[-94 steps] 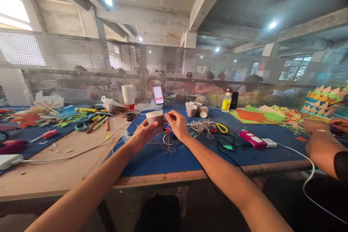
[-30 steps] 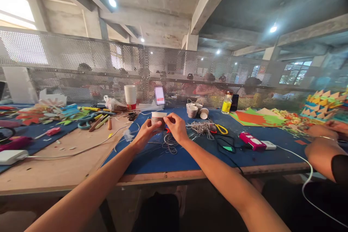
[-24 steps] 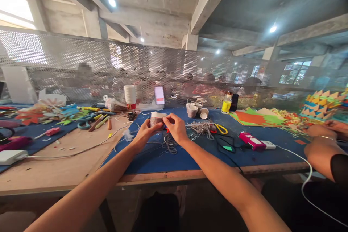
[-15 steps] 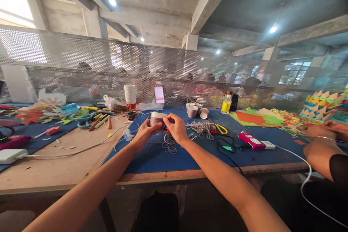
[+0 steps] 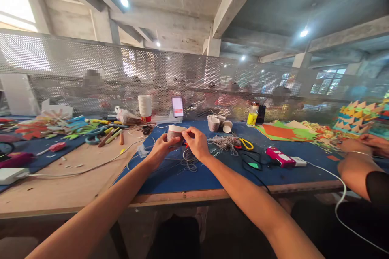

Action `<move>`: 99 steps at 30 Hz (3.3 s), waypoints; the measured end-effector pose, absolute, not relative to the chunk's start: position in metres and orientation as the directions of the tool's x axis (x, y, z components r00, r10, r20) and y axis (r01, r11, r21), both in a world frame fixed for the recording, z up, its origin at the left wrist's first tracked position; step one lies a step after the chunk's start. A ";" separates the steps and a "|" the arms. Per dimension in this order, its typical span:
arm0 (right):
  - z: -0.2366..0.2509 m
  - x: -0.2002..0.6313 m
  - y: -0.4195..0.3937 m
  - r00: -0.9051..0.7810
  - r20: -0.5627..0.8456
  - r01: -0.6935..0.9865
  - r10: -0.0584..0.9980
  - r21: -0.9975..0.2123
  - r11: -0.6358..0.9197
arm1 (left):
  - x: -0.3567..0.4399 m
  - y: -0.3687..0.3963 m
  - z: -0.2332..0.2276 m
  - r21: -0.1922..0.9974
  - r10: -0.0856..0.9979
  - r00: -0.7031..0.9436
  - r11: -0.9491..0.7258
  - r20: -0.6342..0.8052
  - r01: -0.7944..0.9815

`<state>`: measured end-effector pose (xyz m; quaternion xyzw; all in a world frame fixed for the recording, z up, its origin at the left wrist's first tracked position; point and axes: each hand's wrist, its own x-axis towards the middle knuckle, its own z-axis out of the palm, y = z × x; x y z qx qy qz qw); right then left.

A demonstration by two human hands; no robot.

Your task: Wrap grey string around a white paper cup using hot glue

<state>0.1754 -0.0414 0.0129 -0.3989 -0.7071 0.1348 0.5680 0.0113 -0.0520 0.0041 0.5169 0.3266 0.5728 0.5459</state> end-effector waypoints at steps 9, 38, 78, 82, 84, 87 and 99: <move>0.013 0.175 -0.041 -0.030 0.701 0.424 0.712 -0.636 0.644 | 0.010 -0.053 0.004 0.933 0.953 0.177 -0.184 0.247 -0.310; 0.012 0.175 -0.039 -0.032 0.657 0.362 0.753 -0.695 0.621 | 0.006 -0.048 0.001 0.922 0.945 0.230 -0.140 0.233 -0.361; 0.005 0.171 -0.036 -0.107 0.723 0.389 0.683 -0.601 0.698 | 0.007 -0.052 0.005 0.884 0.935 0.230 -0.145 0.269 -0.445; 0.004 0.170 -0.034 -0.107 0.747 0.410 0.656 -0.568 0.714 | 0.007 -0.052 0.006 0.884 0.938 0.225 -0.143 0.265 -0.444; 0.003 0.170 -0.034 -0.108 0.759 0.421 0.642 -0.550 0.721 | 0.008 -0.052 0.006 0.881 0.936 0.219 -0.155 0.275 -0.446; 0.003 0.169 -0.036 -0.102 0.756 0.409 0.647 -0.561 0.720 | 0.007 -0.051 0.005 0.881 0.936 0.204 -0.173 0.286 -0.441; 0.004 0.172 -0.032 -0.051 0.660 0.350 0.749 -0.691 0.633 | 0.006 -0.042 -0.005 0.895 0.954 0.082 -0.237 0.288 -0.378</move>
